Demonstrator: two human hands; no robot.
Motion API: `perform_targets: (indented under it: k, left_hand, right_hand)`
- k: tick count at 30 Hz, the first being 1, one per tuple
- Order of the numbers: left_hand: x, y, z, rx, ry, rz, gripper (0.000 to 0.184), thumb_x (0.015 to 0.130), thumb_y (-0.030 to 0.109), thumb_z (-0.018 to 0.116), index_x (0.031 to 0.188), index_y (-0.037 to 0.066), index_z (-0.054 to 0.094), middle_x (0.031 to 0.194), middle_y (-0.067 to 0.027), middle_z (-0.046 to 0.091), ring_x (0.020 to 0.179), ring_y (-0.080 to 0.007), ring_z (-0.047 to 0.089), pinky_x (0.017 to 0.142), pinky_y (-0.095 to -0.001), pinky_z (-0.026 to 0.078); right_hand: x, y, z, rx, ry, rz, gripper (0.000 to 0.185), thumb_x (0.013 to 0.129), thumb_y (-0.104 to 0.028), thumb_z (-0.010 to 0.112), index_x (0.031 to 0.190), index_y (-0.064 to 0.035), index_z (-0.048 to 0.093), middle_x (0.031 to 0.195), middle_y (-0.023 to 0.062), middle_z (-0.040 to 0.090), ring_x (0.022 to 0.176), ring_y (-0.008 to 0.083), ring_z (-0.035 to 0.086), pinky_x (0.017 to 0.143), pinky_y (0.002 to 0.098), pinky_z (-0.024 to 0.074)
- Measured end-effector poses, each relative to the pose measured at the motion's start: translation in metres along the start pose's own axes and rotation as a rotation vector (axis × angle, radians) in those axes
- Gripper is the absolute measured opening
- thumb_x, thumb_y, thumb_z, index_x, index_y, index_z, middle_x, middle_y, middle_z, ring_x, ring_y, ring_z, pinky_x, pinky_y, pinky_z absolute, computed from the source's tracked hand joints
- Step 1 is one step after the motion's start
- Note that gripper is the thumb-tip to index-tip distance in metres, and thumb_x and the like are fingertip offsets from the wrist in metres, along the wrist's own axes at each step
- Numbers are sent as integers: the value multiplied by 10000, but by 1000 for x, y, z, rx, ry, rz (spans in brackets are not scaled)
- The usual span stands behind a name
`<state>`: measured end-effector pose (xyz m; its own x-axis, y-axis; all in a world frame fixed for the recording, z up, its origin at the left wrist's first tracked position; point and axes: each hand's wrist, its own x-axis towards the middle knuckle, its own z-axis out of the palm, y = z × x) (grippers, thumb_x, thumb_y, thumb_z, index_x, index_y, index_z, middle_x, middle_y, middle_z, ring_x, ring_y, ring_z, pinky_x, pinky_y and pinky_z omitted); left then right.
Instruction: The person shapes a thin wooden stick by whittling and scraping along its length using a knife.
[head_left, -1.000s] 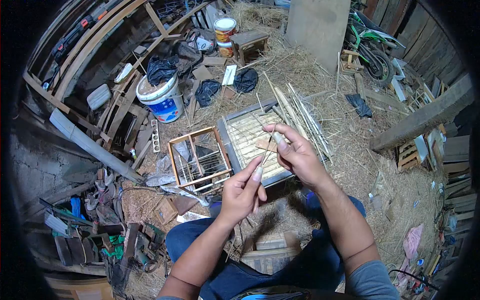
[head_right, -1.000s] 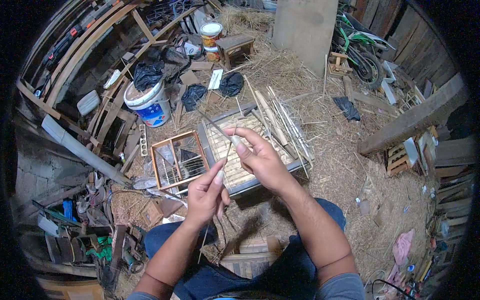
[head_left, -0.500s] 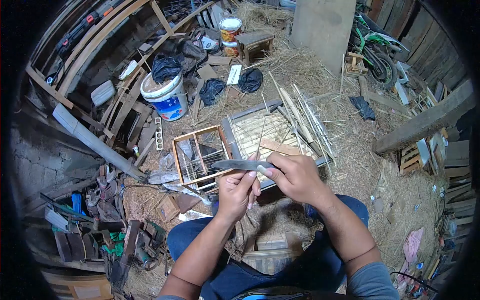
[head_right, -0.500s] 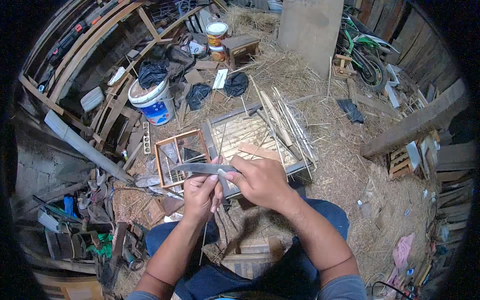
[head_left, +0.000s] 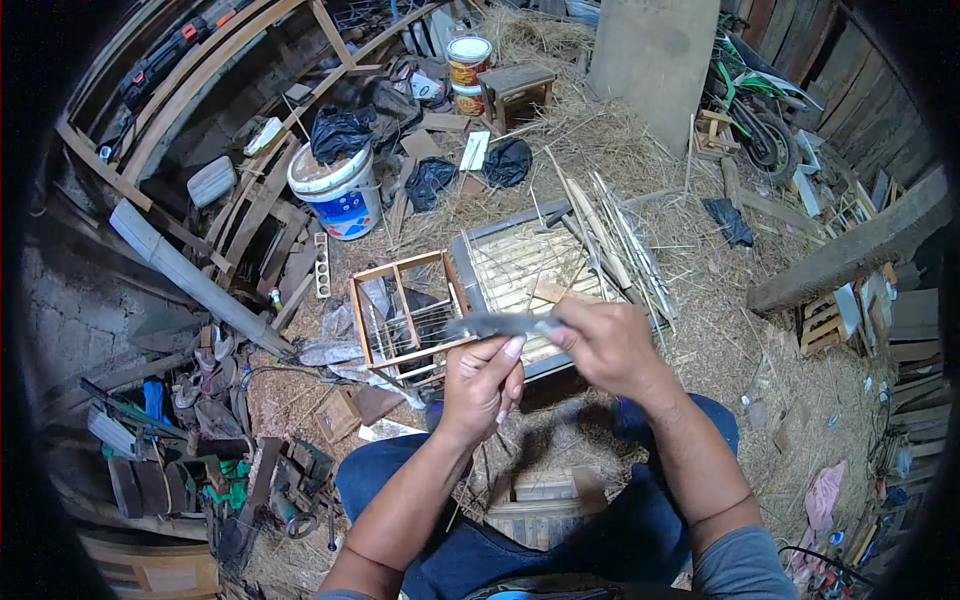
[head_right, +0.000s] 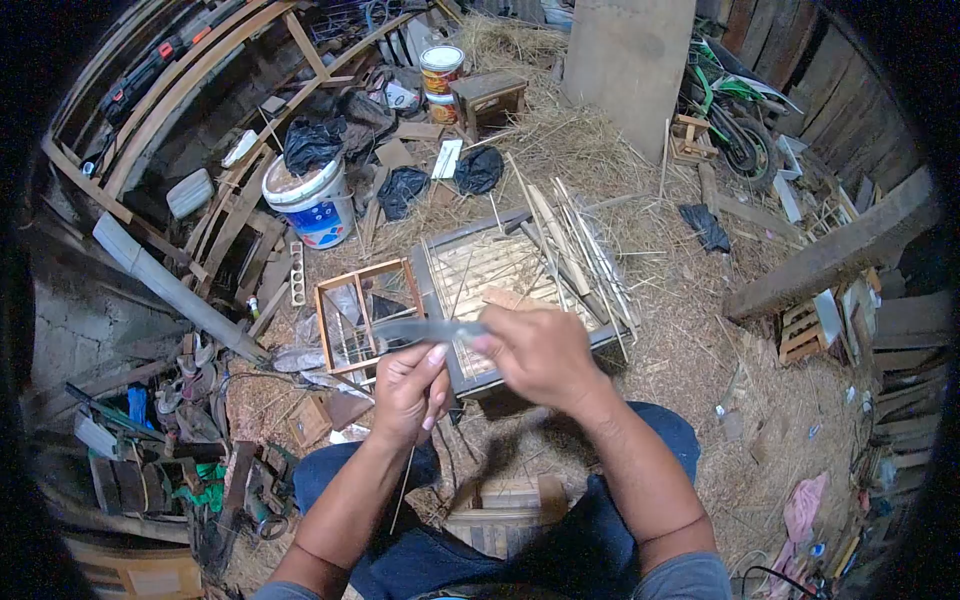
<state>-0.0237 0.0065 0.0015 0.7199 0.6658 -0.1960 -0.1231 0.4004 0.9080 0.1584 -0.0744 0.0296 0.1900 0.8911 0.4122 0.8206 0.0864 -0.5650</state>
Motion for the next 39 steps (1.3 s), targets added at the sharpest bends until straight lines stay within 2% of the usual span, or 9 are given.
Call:
perform_targets:
  k: [5,7,12,25,29,31,33,35,39]
  left_hand:
    - [-6,0,3,-66,15,10,340,1005,166,546,1308,15,582,550,-20,531,337,-57,370,334,-196,290]
    - [-3,-1,1,-27,46,-3,340,1004,166,548,1309,21,583,550,-17,531,339,-57,372,334,-198,287]
    - [-3,-3,-2,-53,23,7,334,998,165,561,1306,40,594,558,-13,531,356,-52,379,338,-202,289]
    - [0,-1,0,19,31,7,273,992,154,569,1203,-1,644,547,-6,527,383,-52,410,354,-204,298]
    - [0,4,8,-33,70,26,284,991,154,573,1217,-4,638,562,4,527,391,-52,399,369,-203,294]
    - [0,2,10,-28,55,28,288,992,153,571,1218,-14,635,568,9,526,393,-53,394,372,-202,293]
    - [-1,-4,12,-88,44,82,298,993,163,573,1223,-19,630,562,5,528,384,-53,391,366,-203,293]
    - [1,0,4,-19,43,14,228,990,156,574,1102,-23,660,543,-11,529,369,-59,409,345,-216,308]
    - [1,-1,1,-84,46,47,255,989,154,573,1160,-22,640,536,-18,517,360,-67,405,345,-215,306]
  right_hand:
    - [7,19,-5,-82,23,152,231,930,-358,582,849,-147,627,610,91,616,576,296,648,495,424,466]
    - [1,5,11,-43,92,-129,216,934,-355,577,865,-153,615,595,83,610,561,290,645,484,429,463]
    - [7,9,-3,-103,-52,79,197,938,-345,575,889,-157,606,568,77,577,528,292,622,459,420,447]
    - [3,4,3,-58,0,-115,211,927,-310,593,891,-111,651,662,92,637,617,308,654,524,417,480]
    - [9,4,-14,-73,-129,201,170,920,-277,599,883,-120,654,659,101,627,658,318,654,540,423,479]
    - [10,4,-13,-58,-87,170,177,910,-296,611,879,-127,654,635,112,610,637,318,647,518,415,472]
    - [4,-4,1,-24,66,-171,220,928,-370,573,865,-164,614,693,99,646,559,278,643,456,423,458]
    - [2,3,3,-61,-6,-56,229,932,-369,568,844,-161,610,742,119,652,583,285,647,480,414,473]
    - [7,5,6,-11,-21,20,256,940,-372,554,820,-149,591,739,67,640,570,282,633,479,410,467]
